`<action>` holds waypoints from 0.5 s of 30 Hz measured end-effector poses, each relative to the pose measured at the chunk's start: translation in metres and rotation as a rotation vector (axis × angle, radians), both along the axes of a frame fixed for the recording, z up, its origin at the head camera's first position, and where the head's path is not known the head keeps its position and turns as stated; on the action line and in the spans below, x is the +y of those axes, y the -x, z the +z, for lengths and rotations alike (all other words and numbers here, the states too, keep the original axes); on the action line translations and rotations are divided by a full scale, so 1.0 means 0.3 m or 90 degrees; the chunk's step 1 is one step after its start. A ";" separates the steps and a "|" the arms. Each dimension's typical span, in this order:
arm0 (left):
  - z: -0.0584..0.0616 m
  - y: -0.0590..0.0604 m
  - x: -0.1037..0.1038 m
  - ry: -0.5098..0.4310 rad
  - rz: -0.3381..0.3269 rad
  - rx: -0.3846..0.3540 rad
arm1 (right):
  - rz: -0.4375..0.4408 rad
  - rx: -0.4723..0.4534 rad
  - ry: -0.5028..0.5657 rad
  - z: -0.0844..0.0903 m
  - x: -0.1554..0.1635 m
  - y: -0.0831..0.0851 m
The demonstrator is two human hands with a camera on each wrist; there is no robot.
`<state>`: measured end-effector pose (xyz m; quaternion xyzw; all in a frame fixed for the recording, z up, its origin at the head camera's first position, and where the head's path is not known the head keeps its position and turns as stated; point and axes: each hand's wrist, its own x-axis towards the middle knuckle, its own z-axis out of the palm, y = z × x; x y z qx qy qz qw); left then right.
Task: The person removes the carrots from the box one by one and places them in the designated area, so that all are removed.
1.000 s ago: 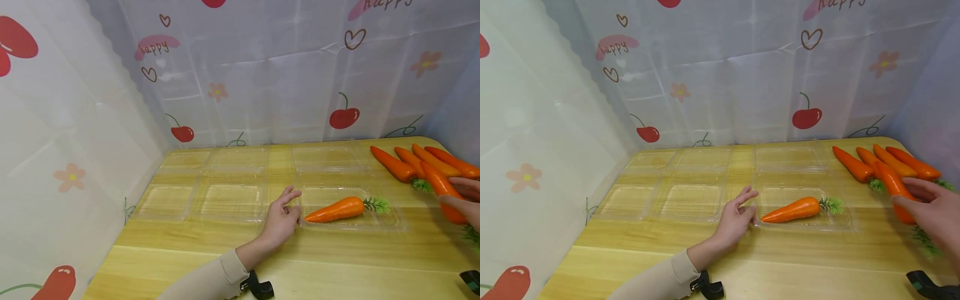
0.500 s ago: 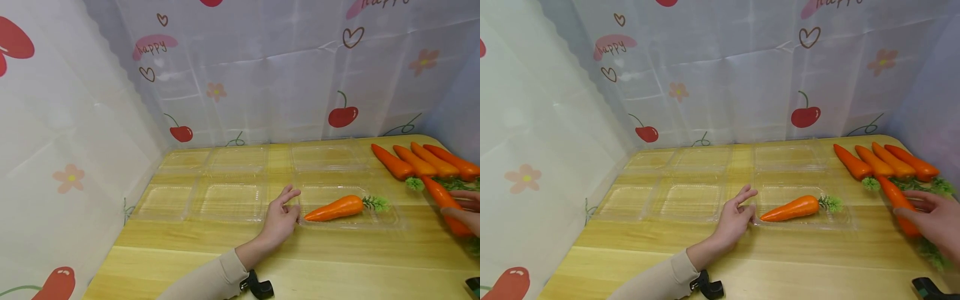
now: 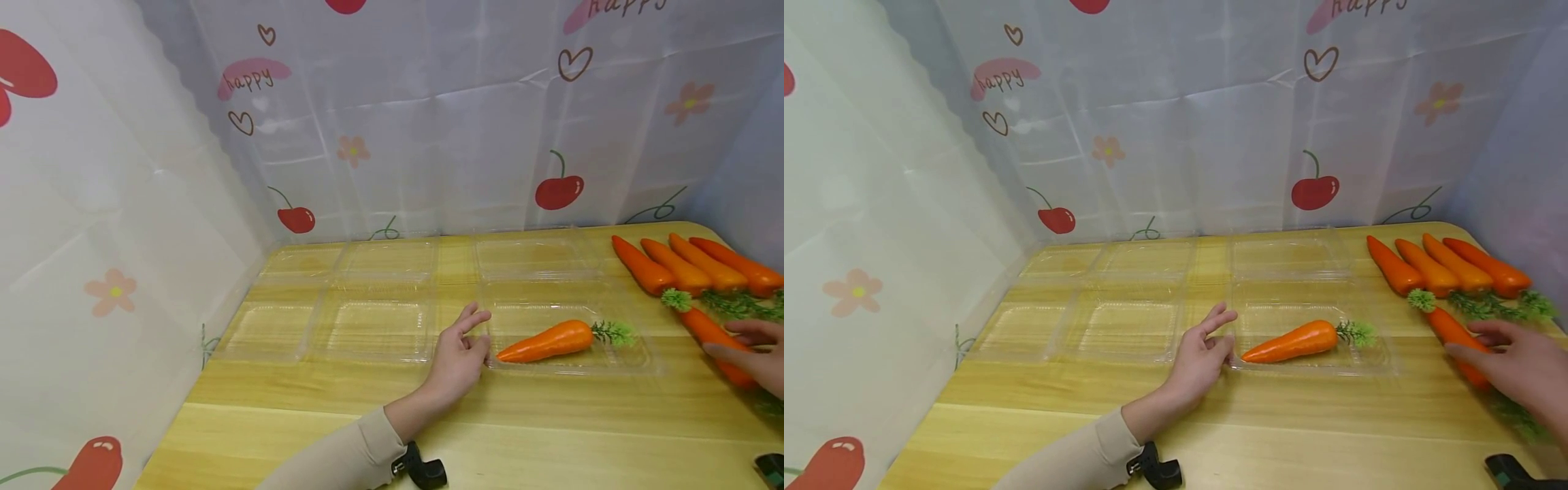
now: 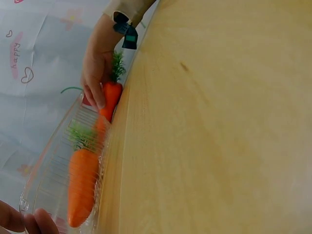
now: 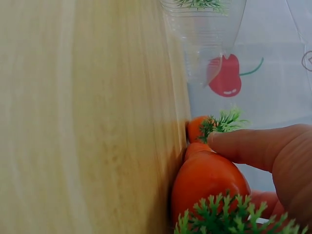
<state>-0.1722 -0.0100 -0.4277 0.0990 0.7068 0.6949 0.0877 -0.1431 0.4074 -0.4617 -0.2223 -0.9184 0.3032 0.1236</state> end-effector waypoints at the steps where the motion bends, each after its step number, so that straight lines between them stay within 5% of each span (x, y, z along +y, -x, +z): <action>1: -0.001 0.001 0.000 0.000 0.000 0.001 | 0.001 0.006 -0.004 0.000 -0.003 -0.002; 15: -0.003 -0.002 0.001 -0.002 -0.001 0.002 | 0.039 0.124 -0.031 0.012 -0.017 0.001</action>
